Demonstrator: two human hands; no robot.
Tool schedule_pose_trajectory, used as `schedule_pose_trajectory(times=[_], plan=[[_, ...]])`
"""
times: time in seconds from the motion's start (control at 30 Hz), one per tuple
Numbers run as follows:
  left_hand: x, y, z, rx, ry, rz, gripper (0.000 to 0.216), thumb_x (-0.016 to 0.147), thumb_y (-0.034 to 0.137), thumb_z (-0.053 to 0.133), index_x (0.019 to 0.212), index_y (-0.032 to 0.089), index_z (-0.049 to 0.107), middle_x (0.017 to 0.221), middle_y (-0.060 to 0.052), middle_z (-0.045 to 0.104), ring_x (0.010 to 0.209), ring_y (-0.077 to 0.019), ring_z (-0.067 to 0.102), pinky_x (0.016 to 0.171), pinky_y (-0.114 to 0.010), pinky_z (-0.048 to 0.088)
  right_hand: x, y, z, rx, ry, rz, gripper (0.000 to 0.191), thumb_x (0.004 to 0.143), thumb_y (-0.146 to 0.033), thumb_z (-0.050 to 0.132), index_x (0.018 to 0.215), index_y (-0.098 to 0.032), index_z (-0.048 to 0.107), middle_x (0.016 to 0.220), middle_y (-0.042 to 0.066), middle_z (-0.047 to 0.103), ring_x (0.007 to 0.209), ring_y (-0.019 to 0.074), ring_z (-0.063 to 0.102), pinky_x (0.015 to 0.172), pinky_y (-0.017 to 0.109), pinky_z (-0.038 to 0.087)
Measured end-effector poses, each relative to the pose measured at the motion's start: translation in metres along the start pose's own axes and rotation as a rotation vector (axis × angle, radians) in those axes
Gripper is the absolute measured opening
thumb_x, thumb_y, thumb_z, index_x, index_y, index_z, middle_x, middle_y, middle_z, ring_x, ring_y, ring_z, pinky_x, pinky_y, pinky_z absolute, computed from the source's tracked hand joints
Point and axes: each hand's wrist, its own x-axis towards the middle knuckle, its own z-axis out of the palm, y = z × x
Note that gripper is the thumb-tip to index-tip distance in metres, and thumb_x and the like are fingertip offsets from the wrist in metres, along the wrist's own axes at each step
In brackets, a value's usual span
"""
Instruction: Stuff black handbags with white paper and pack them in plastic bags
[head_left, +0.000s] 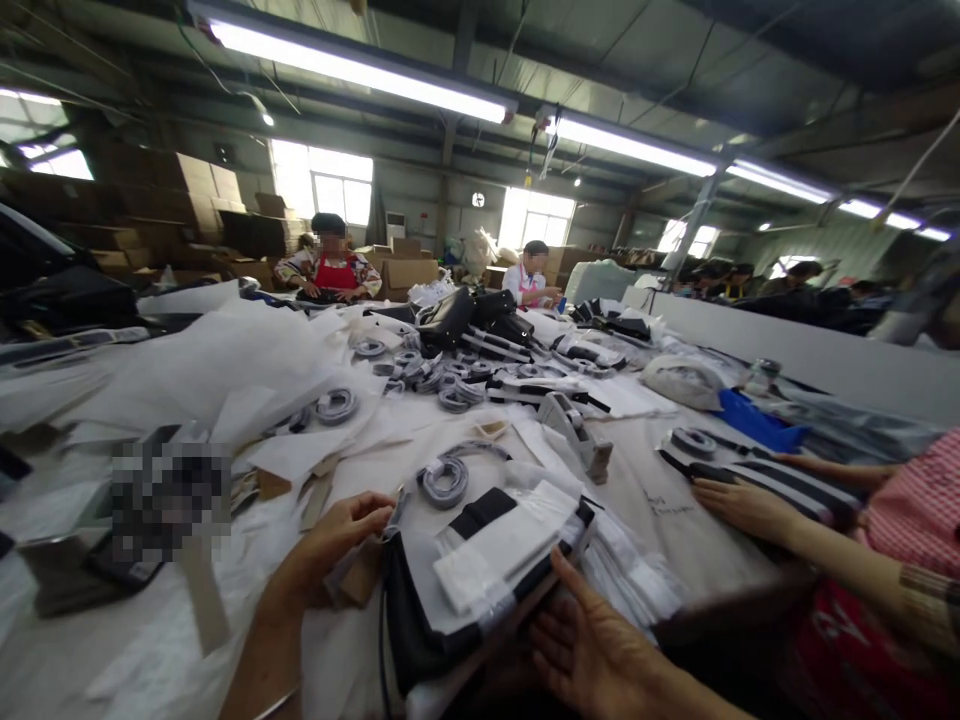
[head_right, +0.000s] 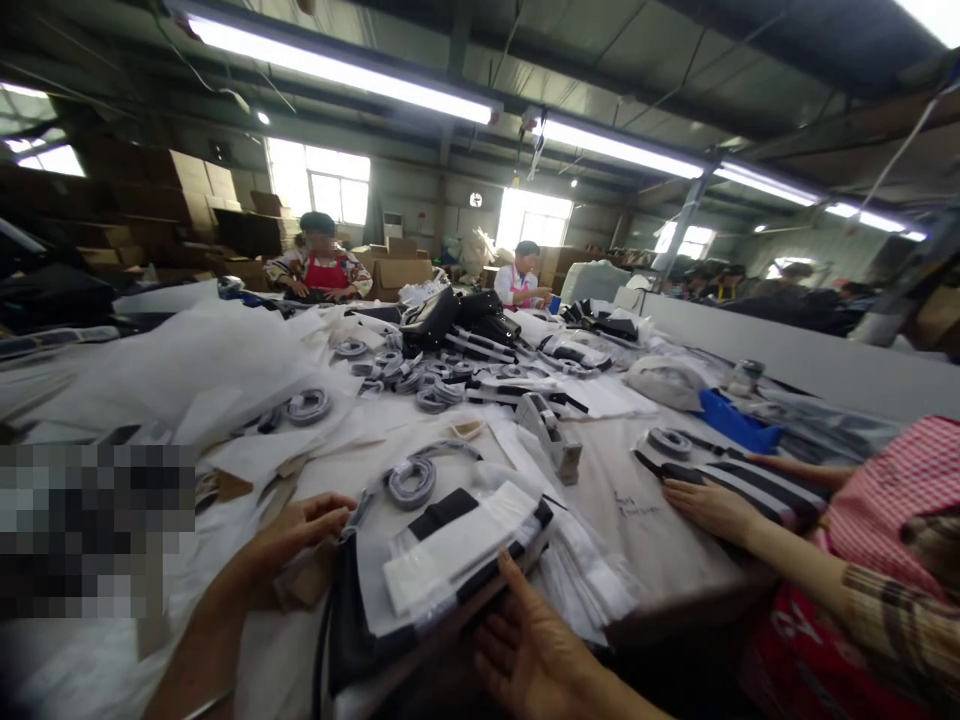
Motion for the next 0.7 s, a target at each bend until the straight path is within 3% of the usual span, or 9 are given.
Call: schedule_pose_trajectory(times=[0.1, 0.27, 0.47, 0.6, 0.7], plan=[[0.001, -0.001, 0.001, -0.011, 0.000, 0.027, 0.062, 0.065, 0.068, 0.072, 0.097, 0.015, 0.072, 0.090, -0.007, 0.071, 0.085, -0.0248, 0.062, 0.074, -0.029, 0.047, 0.012, -0.009, 0.009, -0.143, -0.046, 0.007, 0.068, 0.067, -0.071, 0.076, 0.104, -0.015, 0.063, 0.089, 0.012, 0.070, 0.089, 0.0264, 0.069, 0.071, 0.033, 0.058], [0.005, -0.004, 0.003, 0.022, 0.019, 0.050, 0.057, 0.065, 0.067, 0.071, 0.087, 0.015, 0.073, 0.081, -0.005, 0.069, 0.080, -0.0227, 0.061, 0.073, -0.028, 0.045, 0.040, -0.015, 0.022, -0.122, -0.096, 0.003, 0.055, 0.070, -0.063, 0.077, 0.091, -0.013, 0.064, 0.072, 0.010, 0.069, 0.076, 0.0256, 0.069, 0.066, 0.034, 0.058], [0.007, -0.010, 0.001, -0.065, 0.061, 0.089, 0.056, 0.071, 0.067, 0.071, 0.096, 0.017, 0.074, 0.090, -0.006, 0.071, 0.091, -0.0253, 0.063, 0.082, -0.029, 0.047, 0.059, -0.030, 0.025, -0.107, -0.150, -0.213, 0.037, 0.071, -0.042, 0.081, 0.091, -0.017, 0.064, 0.074, 0.004, 0.073, 0.064, 0.0185, 0.068, 0.060, 0.030, 0.058], [0.005, -0.011, 0.000, -0.309, 0.200, 0.104, 0.068, 0.069, 0.074, 0.070, 0.110, 0.021, 0.070, 0.106, -0.008, 0.072, 0.100, -0.0277, 0.065, 0.086, -0.033, 0.050, 0.044, -0.069, 0.041, -0.018, -0.200, -0.360, 0.042, 0.070, -0.030, 0.083, 0.104, -0.015, 0.064, 0.086, 0.005, 0.076, 0.064, 0.0164, 0.069, 0.059, 0.028, 0.059], [0.003, -0.008, 0.002, -0.468, 0.313, 0.114, 0.068, 0.071, 0.072, 0.071, 0.116, 0.021, 0.066, 0.113, -0.011, 0.070, 0.100, -0.0269, 0.066, 0.084, -0.035, 0.053, 0.030, -0.118, 0.061, 0.089, -0.228, -0.491, 0.035, 0.068, -0.017, 0.082, 0.097, -0.017, 0.063, 0.081, 0.002, 0.075, 0.061, 0.0152, 0.069, 0.053, 0.025, 0.059]])
